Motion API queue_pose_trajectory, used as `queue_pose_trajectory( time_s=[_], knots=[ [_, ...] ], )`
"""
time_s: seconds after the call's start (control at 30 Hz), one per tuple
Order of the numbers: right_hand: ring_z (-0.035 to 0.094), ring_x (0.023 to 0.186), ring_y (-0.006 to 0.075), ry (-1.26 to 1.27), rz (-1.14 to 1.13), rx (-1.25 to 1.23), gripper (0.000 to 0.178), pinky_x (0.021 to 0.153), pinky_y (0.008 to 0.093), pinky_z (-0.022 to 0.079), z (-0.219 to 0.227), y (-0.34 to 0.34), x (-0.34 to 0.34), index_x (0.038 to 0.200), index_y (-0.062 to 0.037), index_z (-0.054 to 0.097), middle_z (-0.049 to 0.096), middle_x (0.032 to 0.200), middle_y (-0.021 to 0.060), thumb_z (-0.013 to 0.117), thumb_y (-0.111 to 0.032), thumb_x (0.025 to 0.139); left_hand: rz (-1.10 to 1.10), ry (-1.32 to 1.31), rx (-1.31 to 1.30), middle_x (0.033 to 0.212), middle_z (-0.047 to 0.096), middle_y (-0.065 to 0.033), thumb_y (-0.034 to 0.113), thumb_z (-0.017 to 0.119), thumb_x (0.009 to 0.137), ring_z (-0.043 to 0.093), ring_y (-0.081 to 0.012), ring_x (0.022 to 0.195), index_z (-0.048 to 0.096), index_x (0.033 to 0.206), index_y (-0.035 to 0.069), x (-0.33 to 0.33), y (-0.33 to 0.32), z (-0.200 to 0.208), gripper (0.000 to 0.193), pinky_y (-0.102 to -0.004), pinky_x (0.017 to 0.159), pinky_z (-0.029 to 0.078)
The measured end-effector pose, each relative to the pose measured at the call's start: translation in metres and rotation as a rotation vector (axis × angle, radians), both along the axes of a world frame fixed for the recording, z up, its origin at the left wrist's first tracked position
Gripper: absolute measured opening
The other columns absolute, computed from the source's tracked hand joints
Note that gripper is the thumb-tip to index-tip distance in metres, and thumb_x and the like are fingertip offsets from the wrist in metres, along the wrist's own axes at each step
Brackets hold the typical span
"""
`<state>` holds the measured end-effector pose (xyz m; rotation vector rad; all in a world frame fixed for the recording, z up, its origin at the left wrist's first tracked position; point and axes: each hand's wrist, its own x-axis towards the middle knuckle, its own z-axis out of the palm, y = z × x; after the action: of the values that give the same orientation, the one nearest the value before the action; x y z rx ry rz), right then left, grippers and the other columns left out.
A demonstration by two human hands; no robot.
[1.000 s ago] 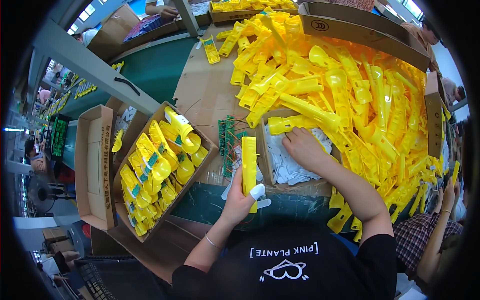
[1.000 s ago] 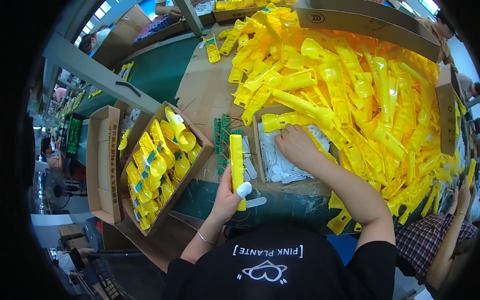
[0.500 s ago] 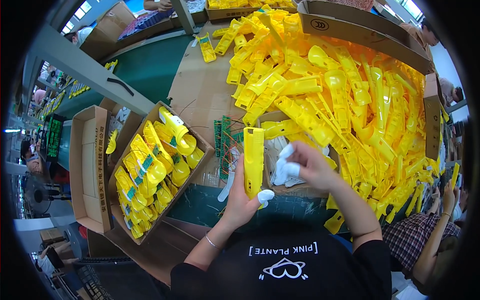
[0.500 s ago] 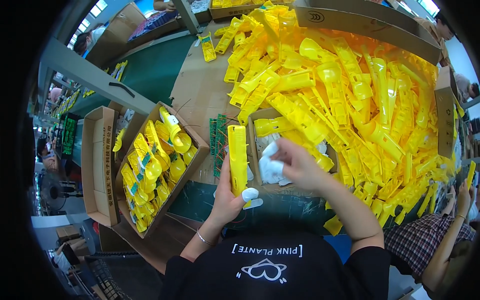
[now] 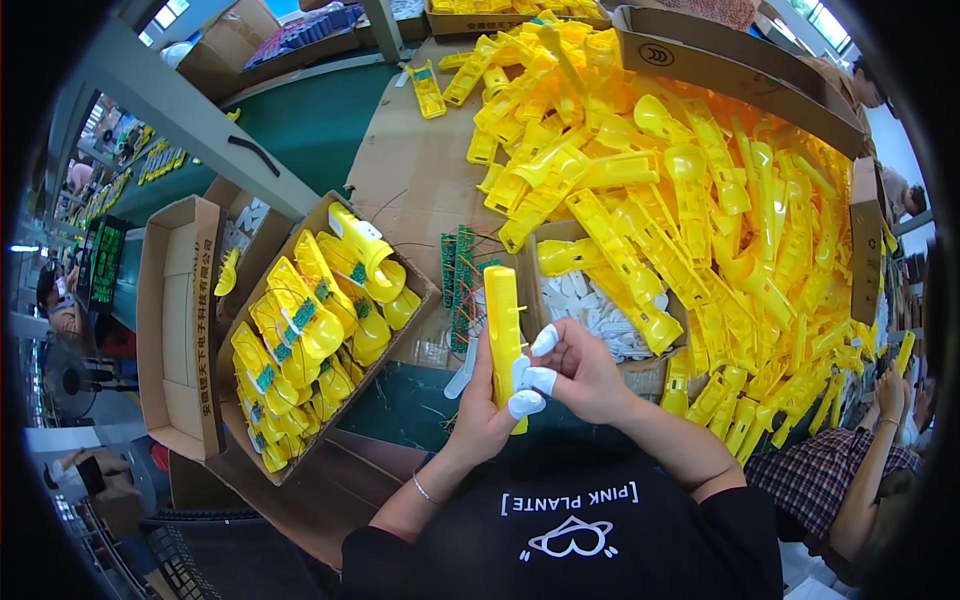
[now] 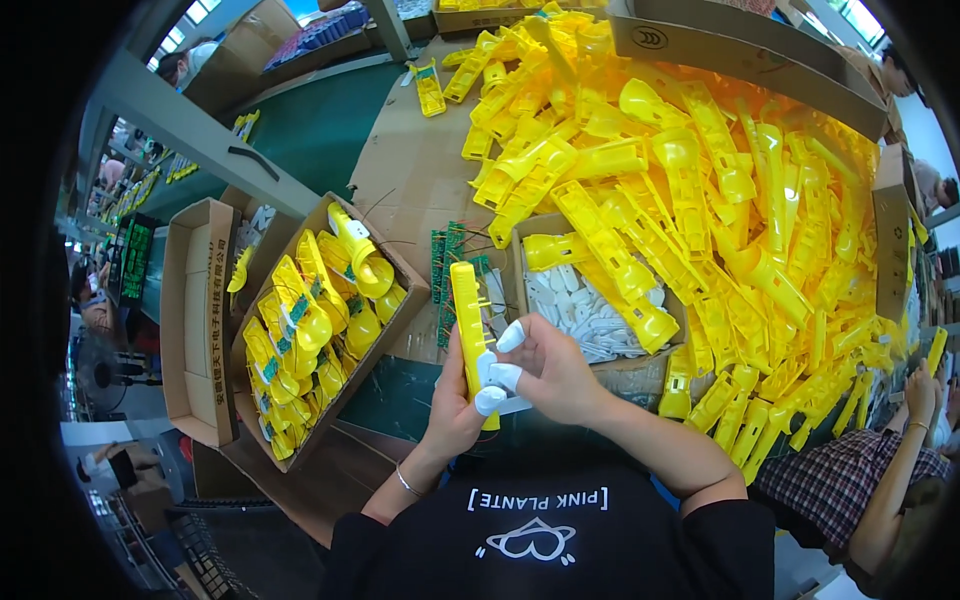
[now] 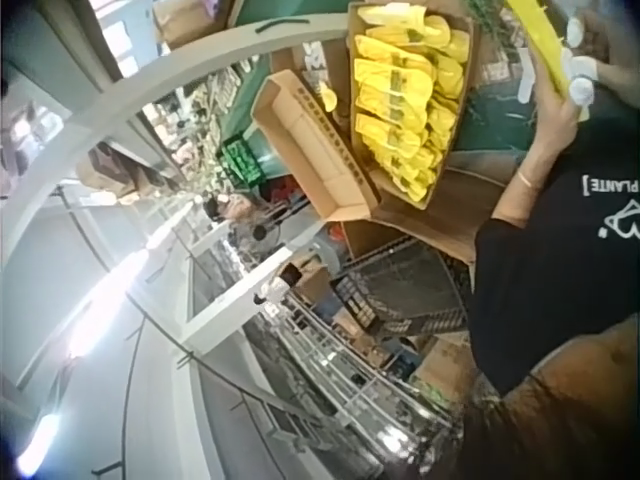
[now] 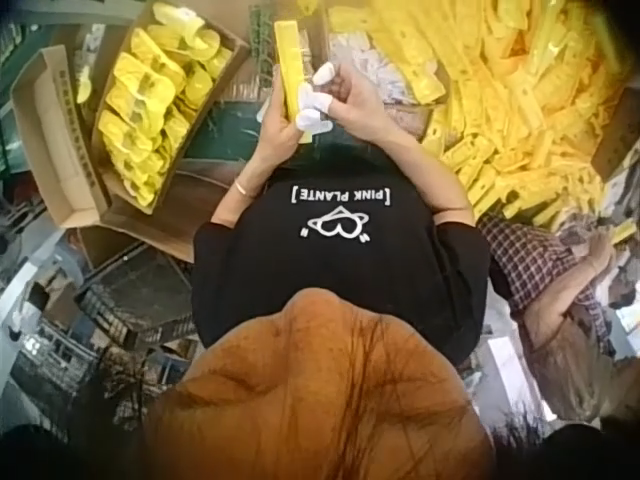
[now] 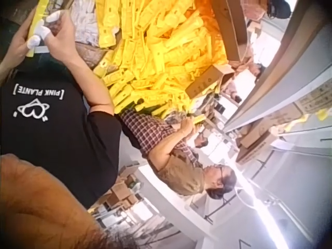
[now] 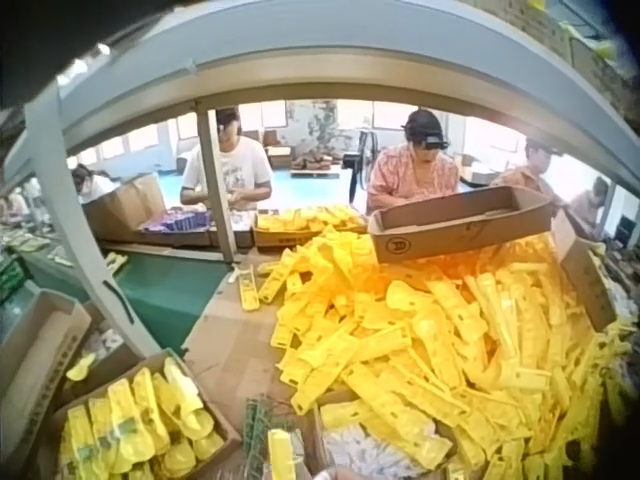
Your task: Assembling yellow plastic flashlights by inserting internal components and circuit boards into the housing.
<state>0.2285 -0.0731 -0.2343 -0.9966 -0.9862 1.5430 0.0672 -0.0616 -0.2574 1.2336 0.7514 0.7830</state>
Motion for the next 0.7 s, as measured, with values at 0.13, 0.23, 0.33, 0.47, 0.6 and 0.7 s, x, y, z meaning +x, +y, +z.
queue_pose_trajectory(
  time_s=[0.13, 0.23, 0.33, 0.47, 0.6, 0.7],
  knots=[
    [0.058, 0.086, 0.0114, -0.305, 0.119, -0.031, 0.024, 0.077, 0.0259, 0.049, -0.014, 0.004, -0.019, 0.096, -0.0029, 0.044, 0.056, 0.09, 0.0054, 0.06, 0.003, 0.079, 0.109, 0.111, 0.066, 0.13, 0.038, -0.0137, 0.022, 0.063, 0.082, 0.044, -0.0214, 0.115, 0.005, 0.141, 0.003, -0.024, -0.007, -0.022, 0.085, -0.0322, 0.093, 0.039],
    [0.06, 0.083, 0.0154, -0.565, 0.084, 0.128, 0.016, 0.073, 0.0276, 0.049, -0.013, 0.043, -0.014, 0.088, -0.0007, 0.051, 0.059, 0.082, 0.0067, 0.061, 0.003, 0.076, 0.267, 0.037, -0.094, 0.116, 0.047, -0.0083, 0.014, 0.06, 0.082, 0.05, -0.0157, 0.101, 0.018, 0.138, 0.002, -0.044, -0.012, -0.028, 0.071, -0.0285, 0.087, 0.042],
    [0.061, 0.077, 0.0252, -1.159, -0.222, 0.651, 0.011, 0.068, 0.0336, 0.047, -0.014, 0.102, 0.013, 0.08, -0.0031, 0.056, 0.06, 0.076, 0.0105, 0.062, -0.002, 0.071, 0.414, -0.012, -0.211, 0.098, 0.048, -0.0008, 0.005, 0.06, 0.079, 0.048, -0.0074, 0.084, 0.033, 0.13, 0.002, -0.055, -0.01, -0.025, 0.058, -0.0219, 0.078, 0.042],
    [0.059, 0.073, 0.0275, -1.63, 0.083, 0.722, 0.012, 0.068, 0.0365, 0.045, -0.027, 0.134, -0.009, 0.08, -0.0062, 0.056, 0.061, 0.078, 0.0118, 0.06, -0.004, 0.069, 0.388, 0.028, -0.187, 0.098, 0.051, -0.0016, 0.006, 0.065, 0.076, 0.05, -0.0085, 0.085, 0.035, 0.128, 0.0, -0.05, -0.004, -0.025, 0.061, -0.0221, 0.077, 0.043],
    [0.059, 0.072, 0.0261, -1.693, 0.224, 0.573, 0.011, 0.068, 0.0369, 0.044, -0.02, 0.132, -0.012, 0.079, -0.0067, 0.055, 0.061, 0.078, 0.0117, 0.058, -0.003, 0.068, 0.421, -0.037, -0.144, 0.106, 0.055, -0.0066, 0.006, 0.07, 0.073, 0.054, -0.0127, 0.094, 0.036, 0.129, -0.001, -0.055, 0.001, -0.022, 0.066, -0.0267, 0.084, 0.044],
    [0.059, 0.067, 0.0242, -1.248, 0.158, 0.622, 0.013, 0.065, 0.033, 0.045, 0.022, 0.1, 0.001, 0.081, -0.004, 0.057, 0.06, 0.076, 0.0099, 0.062, -0.002, 0.069, 0.413, -0.094, -0.02, 0.109, 0.056, -0.0126, 0.007, 0.071, 0.072, 0.056, -0.0176, 0.099, 0.035, 0.129, -0.002, -0.058, 0.001, -0.011, 0.069, -0.0299, 0.089, 0.044]
  ],
)
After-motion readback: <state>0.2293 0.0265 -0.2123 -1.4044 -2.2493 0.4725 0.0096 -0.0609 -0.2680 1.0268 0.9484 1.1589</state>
